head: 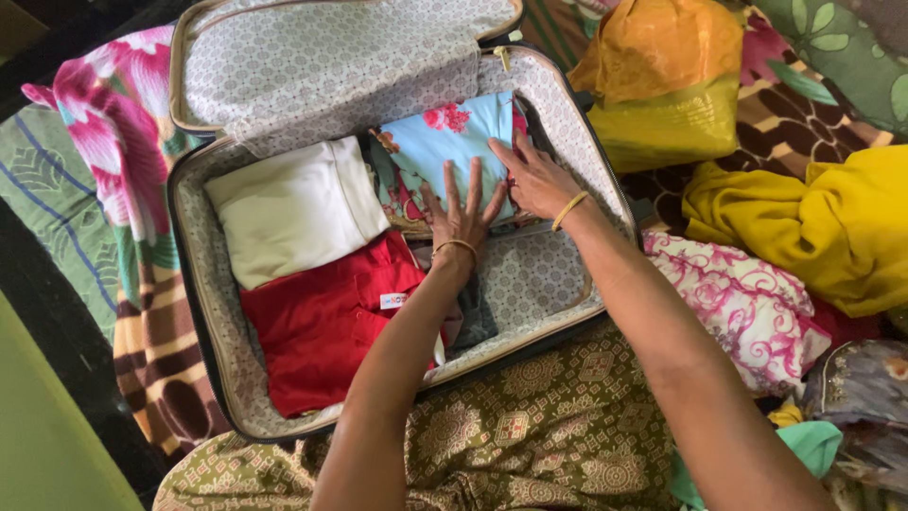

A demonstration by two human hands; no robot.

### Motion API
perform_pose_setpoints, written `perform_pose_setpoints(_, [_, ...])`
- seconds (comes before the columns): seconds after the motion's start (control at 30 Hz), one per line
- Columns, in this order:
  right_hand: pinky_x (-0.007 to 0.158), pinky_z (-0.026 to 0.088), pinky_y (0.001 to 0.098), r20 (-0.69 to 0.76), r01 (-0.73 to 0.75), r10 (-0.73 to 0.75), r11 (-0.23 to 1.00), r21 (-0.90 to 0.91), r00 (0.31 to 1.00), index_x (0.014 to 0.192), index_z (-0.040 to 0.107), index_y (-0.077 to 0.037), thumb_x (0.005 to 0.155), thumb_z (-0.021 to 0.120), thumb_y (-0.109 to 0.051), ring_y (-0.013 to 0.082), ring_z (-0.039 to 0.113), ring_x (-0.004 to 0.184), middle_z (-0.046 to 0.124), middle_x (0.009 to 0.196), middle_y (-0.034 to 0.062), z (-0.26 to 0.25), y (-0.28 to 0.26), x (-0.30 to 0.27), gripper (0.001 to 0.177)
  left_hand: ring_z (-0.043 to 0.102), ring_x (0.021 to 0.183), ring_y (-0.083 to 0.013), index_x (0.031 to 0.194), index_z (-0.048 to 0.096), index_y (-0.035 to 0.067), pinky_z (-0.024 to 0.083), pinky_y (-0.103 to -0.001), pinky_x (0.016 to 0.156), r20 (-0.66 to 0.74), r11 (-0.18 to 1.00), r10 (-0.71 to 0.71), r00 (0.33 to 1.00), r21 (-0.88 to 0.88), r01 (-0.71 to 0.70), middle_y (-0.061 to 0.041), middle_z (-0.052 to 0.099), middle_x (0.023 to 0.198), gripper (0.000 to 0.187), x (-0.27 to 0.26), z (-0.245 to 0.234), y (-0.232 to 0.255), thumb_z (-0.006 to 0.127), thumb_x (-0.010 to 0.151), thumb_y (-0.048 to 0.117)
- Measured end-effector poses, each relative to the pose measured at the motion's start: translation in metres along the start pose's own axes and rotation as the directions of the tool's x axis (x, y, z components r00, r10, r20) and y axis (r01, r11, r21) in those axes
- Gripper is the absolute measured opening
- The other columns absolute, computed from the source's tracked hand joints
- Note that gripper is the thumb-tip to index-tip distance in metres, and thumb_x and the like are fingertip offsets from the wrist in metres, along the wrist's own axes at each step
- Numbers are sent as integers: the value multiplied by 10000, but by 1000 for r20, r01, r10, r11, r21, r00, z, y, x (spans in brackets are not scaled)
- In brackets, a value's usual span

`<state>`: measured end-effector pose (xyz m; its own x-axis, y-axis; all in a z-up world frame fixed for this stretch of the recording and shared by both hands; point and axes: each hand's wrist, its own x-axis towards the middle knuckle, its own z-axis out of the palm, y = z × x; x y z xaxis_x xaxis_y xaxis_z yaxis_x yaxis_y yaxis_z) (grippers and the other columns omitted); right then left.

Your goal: The person folds various garments and places them into an open suitcase. They handle a green patterned cloth, a beige top, a light blue floral top, a mint green top, and a yellow top, arranging them neatly inside the luggage.

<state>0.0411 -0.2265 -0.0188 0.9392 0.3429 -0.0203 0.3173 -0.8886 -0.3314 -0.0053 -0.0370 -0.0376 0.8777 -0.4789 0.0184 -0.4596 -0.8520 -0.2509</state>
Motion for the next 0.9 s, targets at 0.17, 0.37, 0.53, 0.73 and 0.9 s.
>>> perform_pose_setpoints(0.17, [1083,446,558,-105,58,-44,988,143,994,1621,190,-195,850,675,-96,542,474,1319,303,1620,292,-7,-3,2,917,17,1503,-571,1625,142,423,221,-843,1061,39,998,-37,999,-47,39,-138,-16,1708,738,18,13,1,488,1020,180])
perform_pose_setpoints(0.37, [1079,423,577,-168,73,-68,997,26,984,1606,171,-165,835,772,-164,553,467,1300,331,1542,346,-13,-8,-5,977,3,1508,-555,1629,124,428,211,-831,1074,70,997,-45,997,-51,49,-125,-30,1712,758,16,6,-1,496,1014,187])
perform_pose_setpoints(0.53, [1048,447,581,-79,-36,40,998,54,996,1576,246,-177,882,755,-254,526,521,1264,505,1403,308,-30,-15,-18,864,-18,1520,-536,1638,91,395,191,-829,1078,108,997,-35,994,-61,42,-114,-58,1711,807,7,-7,0,517,993,164])
perform_pose_setpoints(0.73, [954,495,586,86,-194,192,981,28,978,1477,418,-174,891,736,-315,501,584,1172,605,1300,269,-41,-37,-48,681,-32,1522,-514,1662,81,316,160,-826,1086,114,997,-3,993,-80,12,-128,-48,1718,886,-13,-17,7,576,936,204])
perform_pose_setpoints(0.9, [895,524,571,146,-179,172,983,41,974,1431,444,-145,906,694,-330,446,640,1114,656,1243,220,-23,-60,-79,609,-20,1527,-540,1604,232,251,155,-893,1005,299,906,73,951,-418,62,-158,-27,1708,773,-21,-34,13,615,937,330])
